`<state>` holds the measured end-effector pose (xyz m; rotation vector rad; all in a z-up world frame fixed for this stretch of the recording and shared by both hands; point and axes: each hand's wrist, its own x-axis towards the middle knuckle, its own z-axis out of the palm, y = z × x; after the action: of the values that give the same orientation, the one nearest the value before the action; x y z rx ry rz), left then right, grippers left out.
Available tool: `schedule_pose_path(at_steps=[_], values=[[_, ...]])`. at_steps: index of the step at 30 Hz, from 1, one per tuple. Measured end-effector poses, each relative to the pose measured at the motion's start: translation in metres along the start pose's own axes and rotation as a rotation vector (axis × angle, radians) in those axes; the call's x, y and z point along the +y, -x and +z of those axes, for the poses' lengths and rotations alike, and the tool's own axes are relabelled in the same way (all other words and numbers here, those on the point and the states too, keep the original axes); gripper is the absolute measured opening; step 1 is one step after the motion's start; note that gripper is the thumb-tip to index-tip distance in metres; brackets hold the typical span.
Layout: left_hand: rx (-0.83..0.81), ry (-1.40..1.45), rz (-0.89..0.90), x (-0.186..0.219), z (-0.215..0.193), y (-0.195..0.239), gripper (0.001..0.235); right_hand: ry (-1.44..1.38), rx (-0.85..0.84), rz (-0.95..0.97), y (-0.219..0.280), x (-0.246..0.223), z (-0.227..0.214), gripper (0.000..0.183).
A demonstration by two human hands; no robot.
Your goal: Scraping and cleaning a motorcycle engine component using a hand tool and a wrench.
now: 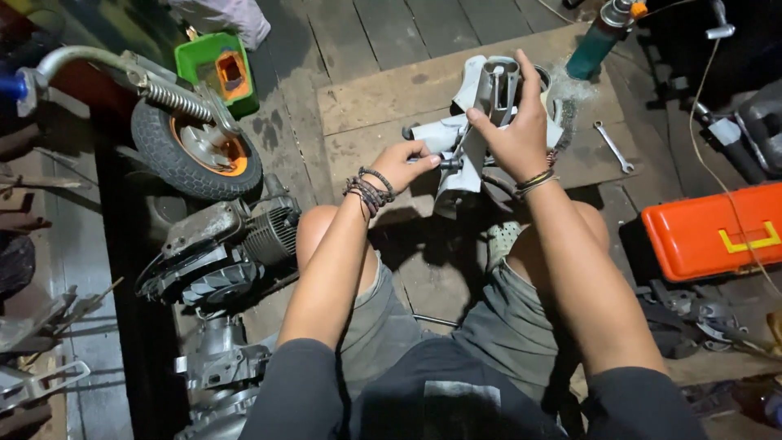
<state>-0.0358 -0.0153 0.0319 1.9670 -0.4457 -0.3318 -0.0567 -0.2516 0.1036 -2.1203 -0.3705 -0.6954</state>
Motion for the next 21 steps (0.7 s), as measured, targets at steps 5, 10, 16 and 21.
schedule_pose_path(at_steps=[5, 10, 16, 21], values=[[-0.004, -0.046, -0.02, -0.003, 0.004, -0.004, 0.028, -0.016, -0.039, 0.003, 0.003, 0.004, -0.008, 0.088], [0.048, -0.26, -0.164, 0.005, 0.001, 0.001, 0.052, -0.015, -0.034, -0.01, 0.004, 0.006, -0.01, 0.087], [0.056, 0.13, 0.156, -0.012, -0.004, -0.006, 0.06, 0.028, -0.003, -0.003, -0.001, 0.0, -0.008, 0.085], [0.064, -0.205, -0.254, 0.015, -0.008, 0.002, 0.064, 0.003, -0.024, 0.005, -0.002, -0.002, -0.004, 0.086]])
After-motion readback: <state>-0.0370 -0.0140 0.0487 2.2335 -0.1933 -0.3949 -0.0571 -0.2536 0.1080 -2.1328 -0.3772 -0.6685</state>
